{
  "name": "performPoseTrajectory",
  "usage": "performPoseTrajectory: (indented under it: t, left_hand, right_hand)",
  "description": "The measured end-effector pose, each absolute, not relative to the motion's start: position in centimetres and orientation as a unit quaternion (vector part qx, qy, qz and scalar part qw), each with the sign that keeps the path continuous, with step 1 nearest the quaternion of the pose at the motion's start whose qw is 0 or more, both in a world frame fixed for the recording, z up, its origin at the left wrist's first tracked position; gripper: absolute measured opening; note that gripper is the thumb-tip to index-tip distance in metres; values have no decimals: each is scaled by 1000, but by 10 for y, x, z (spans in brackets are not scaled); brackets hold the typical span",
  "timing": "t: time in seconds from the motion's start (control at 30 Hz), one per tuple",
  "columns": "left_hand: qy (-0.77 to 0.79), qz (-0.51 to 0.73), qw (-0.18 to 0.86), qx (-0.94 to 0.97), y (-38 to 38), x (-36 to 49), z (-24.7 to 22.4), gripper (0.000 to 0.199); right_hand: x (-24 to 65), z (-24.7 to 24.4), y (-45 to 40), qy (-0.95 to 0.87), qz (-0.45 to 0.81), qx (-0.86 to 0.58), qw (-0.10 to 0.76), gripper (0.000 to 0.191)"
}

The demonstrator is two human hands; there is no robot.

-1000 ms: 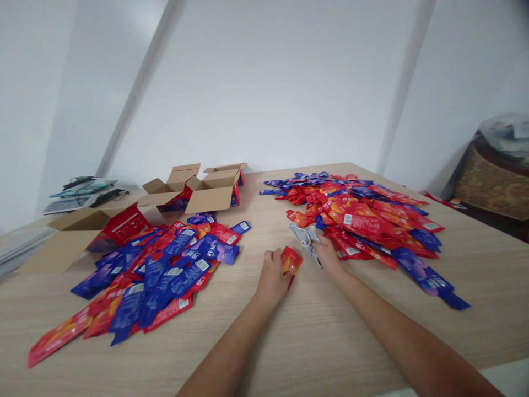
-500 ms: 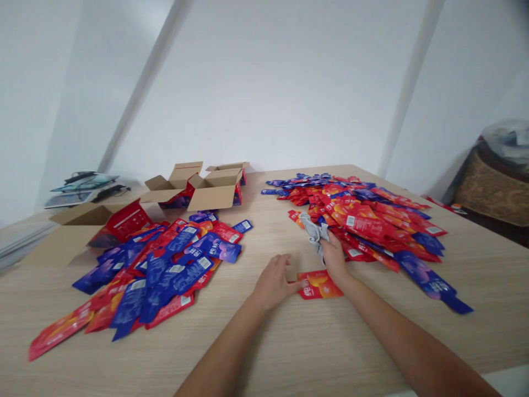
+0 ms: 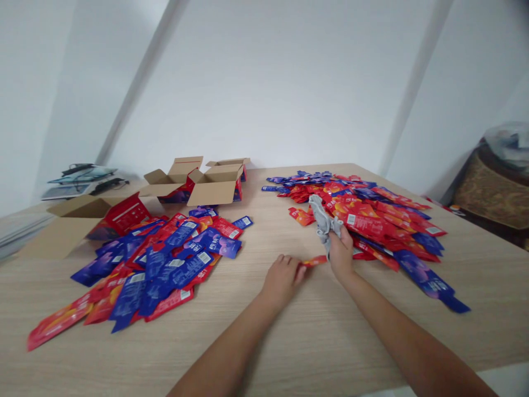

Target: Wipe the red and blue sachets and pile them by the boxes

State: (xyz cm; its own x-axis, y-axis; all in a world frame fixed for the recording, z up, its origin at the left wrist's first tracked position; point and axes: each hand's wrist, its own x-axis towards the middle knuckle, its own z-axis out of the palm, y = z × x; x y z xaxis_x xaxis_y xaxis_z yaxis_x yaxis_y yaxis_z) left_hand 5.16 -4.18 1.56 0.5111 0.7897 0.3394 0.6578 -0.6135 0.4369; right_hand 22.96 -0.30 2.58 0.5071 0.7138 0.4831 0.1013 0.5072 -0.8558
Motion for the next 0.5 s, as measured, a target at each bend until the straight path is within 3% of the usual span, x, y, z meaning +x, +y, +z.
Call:
performPoseTrajectory:
  t: [0.1, 0.33, 0.5]
  left_hand:
    - [514, 378, 359, 681, -22, 39, 8, 23]
    - [499, 404, 491, 589, -7, 26, 4, 13]
    - [503, 369, 557, 549, -8, 22, 4, 7]
  right_hand:
    - [224, 37, -16, -549, 138, -427, 705, 36]
    - [177, 3, -31, -831, 163, -322, 423, 56]
    - [182, -15, -12, -851, 154, -388, 318, 63]
